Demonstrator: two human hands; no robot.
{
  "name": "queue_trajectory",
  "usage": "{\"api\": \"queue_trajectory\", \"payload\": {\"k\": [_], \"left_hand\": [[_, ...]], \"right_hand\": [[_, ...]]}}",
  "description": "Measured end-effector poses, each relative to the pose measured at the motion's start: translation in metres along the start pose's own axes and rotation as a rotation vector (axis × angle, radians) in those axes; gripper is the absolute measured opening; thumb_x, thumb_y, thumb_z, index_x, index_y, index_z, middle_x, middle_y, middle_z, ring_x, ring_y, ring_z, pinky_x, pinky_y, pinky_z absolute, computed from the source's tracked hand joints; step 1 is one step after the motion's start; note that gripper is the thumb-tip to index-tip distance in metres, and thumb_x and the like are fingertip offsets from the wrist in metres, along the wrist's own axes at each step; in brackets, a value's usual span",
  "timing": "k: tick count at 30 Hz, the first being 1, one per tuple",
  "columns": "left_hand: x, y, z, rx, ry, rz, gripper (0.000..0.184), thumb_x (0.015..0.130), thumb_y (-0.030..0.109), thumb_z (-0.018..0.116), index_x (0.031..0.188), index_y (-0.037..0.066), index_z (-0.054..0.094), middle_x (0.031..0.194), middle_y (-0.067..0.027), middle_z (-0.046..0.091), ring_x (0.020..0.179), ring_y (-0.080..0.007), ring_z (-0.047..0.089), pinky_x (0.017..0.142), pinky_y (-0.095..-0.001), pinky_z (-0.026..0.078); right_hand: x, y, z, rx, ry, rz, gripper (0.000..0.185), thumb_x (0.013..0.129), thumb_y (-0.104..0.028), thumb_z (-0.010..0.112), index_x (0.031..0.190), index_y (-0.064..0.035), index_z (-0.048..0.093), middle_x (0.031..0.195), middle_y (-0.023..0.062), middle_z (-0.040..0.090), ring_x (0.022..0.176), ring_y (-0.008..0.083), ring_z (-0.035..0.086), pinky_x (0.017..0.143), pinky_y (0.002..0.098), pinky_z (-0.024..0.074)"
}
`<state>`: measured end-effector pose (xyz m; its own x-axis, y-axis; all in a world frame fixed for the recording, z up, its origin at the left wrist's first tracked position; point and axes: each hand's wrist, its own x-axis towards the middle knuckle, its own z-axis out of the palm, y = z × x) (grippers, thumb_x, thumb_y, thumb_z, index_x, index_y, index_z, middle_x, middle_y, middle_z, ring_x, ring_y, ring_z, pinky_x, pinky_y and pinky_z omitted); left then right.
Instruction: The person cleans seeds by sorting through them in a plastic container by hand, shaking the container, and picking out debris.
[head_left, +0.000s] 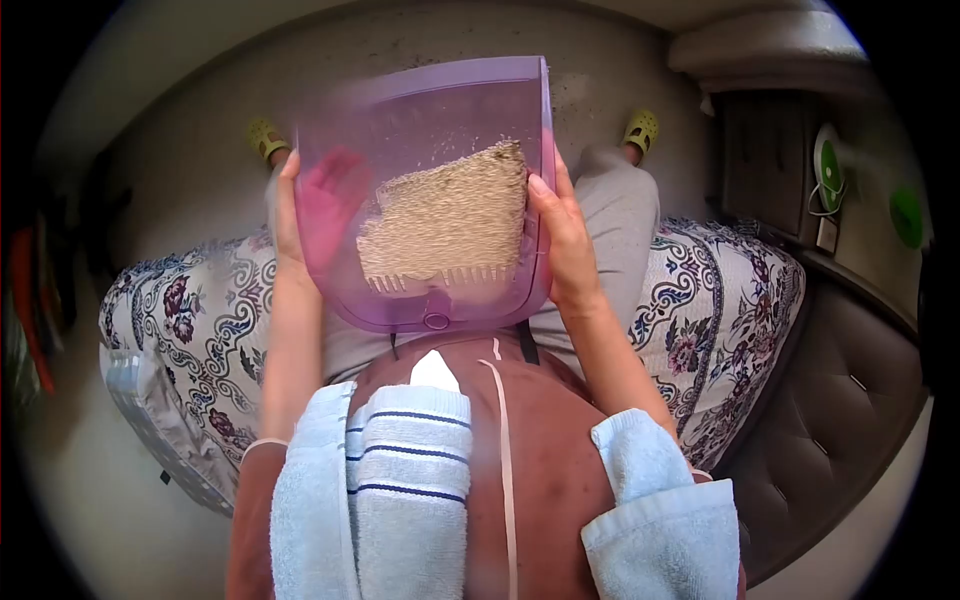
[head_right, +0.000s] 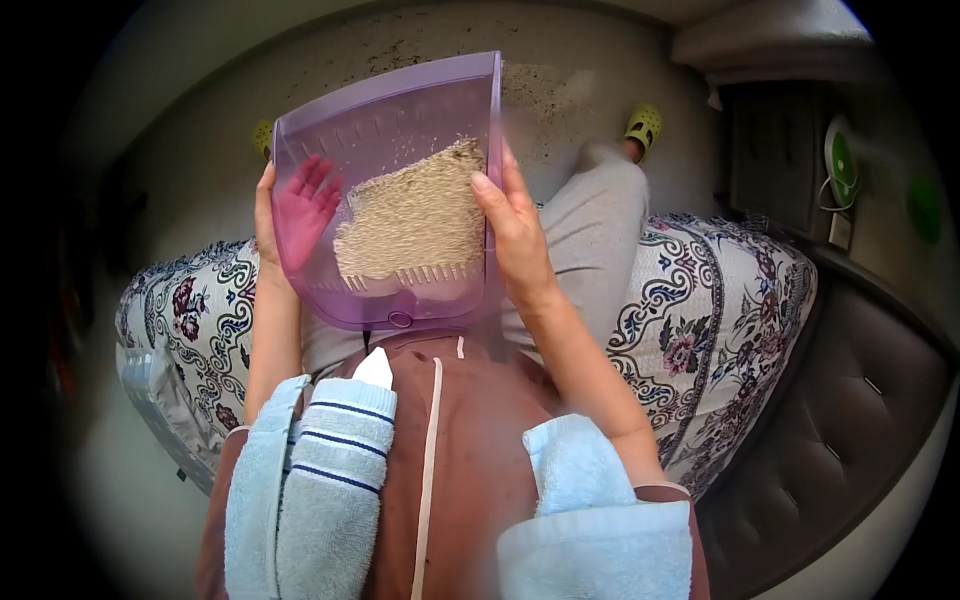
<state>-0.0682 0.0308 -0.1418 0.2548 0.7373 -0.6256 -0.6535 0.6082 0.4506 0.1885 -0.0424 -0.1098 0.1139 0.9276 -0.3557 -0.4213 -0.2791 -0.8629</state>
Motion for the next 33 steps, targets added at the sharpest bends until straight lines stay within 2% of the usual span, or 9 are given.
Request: {"api": "queue_trajectory", "payload": {"k": [4, 8, 14, 17, 20, 23, 27, 29, 33], "left_hand": [[-0.006, -0.026, 0.037, 0.156, 0.097, 0.191, 0.053, 0.093, 0.051, 0.047, 0.114, 0.002, 0.056, 0.108, -0.0124, 0.061, 0.102, -0.0246, 0.057, 0.094, -0.0372, 0.044], [-0.03, -0.075, 0.09, 0.061, 0.073, 0.31, 0.05, 0.094, 0.048, 0.047, 0.112, 0.002, 0.057, 0.106, -0.0122, 0.061, 0.103, -0.0233, 0.057, 0.094, -0.037, 0.043], [-0.001, -0.005, -0.007, -0.031, -0.035, 0.076, 0.055, 0.094, 0.05, 0.046, 0.12, 0.001, 0.054, 0.115, -0.0145, 0.06, 0.109, -0.0281, 0.056, 0.095, -0.0394, 0.045], [-0.004, 0.006, 0.006, 0.022, 0.005, 0.096, 0.056, 0.094, 0.05, 0.046, 0.119, 0.001, 0.054, 0.114, -0.0149, 0.06, 0.107, -0.0286, 0.056, 0.094, -0.0397, 0.045], [-0.016, -0.032, 0.053, 0.168, 0.086, 0.245, 0.055, 0.094, 0.05, 0.046, 0.116, 0.001, 0.055, 0.113, -0.0147, 0.059, 0.107, -0.0279, 0.056, 0.094, -0.0391, 0.045], [-0.029, -0.066, 0.08, 0.112, 0.082, 0.318, 0.055, 0.094, 0.051, 0.046, 0.115, 0.001, 0.055, 0.113, -0.0143, 0.059, 0.107, -0.0278, 0.056, 0.094, -0.039, 0.045], [-0.006, -0.036, 0.023, 0.024, 0.051, 0.133, 0.056, 0.092, 0.052, 0.049, 0.116, 0.001, 0.055, 0.115, -0.0136, 0.058, 0.109, -0.0288, 0.055, 0.096, -0.0404, 0.044], [0.004, -0.009, -0.004, -0.021, -0.009, 0.062, 0.058, 0.091, 0.053, 0.051, 0.116, 0.001, 0.054, 0.116, -0.0135, 0.058, 0.109, -0.0294, 0.055, 0.097, -0.0412, 0.044], [0.005, -0.013, 0.017, -0.028, 0.064, 0.029, 0.058, 0.091, 0.052, 0.051, 0.118, 0.001, 0.054, 0.118, -0.014, 0.057, 0.11, -0.0299, 0.054, 0.098, -0.0417, 0.043]], "right_hand": [[0.023, -0.024, -0.047, 0.023, -0.052, 0.154, 0.064, 0.094, -0.032, 0.051, 0.151, -0.0211, 0.025, 0.122, 0.0103, 0.052, 0.1, 0.0178, 0.056, 0.086, 0.0348, 0.0469], [0.033, -0.022, -0.106, 0.188, -0.205, 0.156, 0.063, 0.095, -0.034, 0.048, 0.151, -0.0174, 0.025, 0.129, 0.0144, 0.051, 0.11, 0.0225, 0.054, 0.095, 0.0354, 0.0436], [0.006, -0.012, -0.01, -0.028, -0.019, 0.006, 0.063, 0.095, -0.028, 0.053, 0.148, -0.0037, 0.03, 0.147, 0.0097, 0.038, 0.135, 0.0192, 0.035, 0.112, 0.0299, 0.0238], [0.01, -0.014, -0.012, -0.075, -0.04, 0.109, 0.059, 0.097, -0.031, 0.046, 0.151, -0.0168, 0.026, 0.137, 0.0112, 0.047, 0.118, 0.0214, 0.05, 0.098, 0.0356, 0.0405], [0.032, -0.021, -0.064, 0.093, -0.105, 0.171, 0.066, 0.093, -0.035, 0.05, 0.151, -0.018, 0.024, 0.124, 0.0125, 0.054, 0.103, 0.0228, 0.057, 0.093, 0.0366, 0.0449], [0.039, -0.022, -0.107, 0.207, -0.256, 0.16, 0.065, 0.093, -0.032, 0.05, 0.151, -0.0164, 0.026, 0.126, 0.0131, 0.054, 0.111, 0.0222, 0.055, 0.097, 0.0358, 0.0429], [0.02, -0.027, -0.049, 0.017, -0.028, 0.085, 0.06, 0.094, -0.02, 0.051, 0.149, -0.0076, 0.029, 0.14, 0.0118, 0.046, 0.129, 0.0179, 0.042, 0.11, 0.0295, 0.0298], [0.008, -0.013, -0.011, -0.103, -0.038, -0.045, 0.061, 0.095, -0.03, 0.049, 0.15, -0.0121, 0.029, 0.138, 0.0125, 0.045, 0.126, 0.0185, 0.043, 0.108, 0.0279, 0.0308], [0.016, -0.027, -0.025, -0.039, -0.024, 0.144, 0.063, 0.093, -0.028, 0.054, 0.149, -0.0129, 0.03, 0.13, 0.0099, 0.049, 0.108, 0.0186, 0.055, 0.092, 0.0324, 0.0458]]}}
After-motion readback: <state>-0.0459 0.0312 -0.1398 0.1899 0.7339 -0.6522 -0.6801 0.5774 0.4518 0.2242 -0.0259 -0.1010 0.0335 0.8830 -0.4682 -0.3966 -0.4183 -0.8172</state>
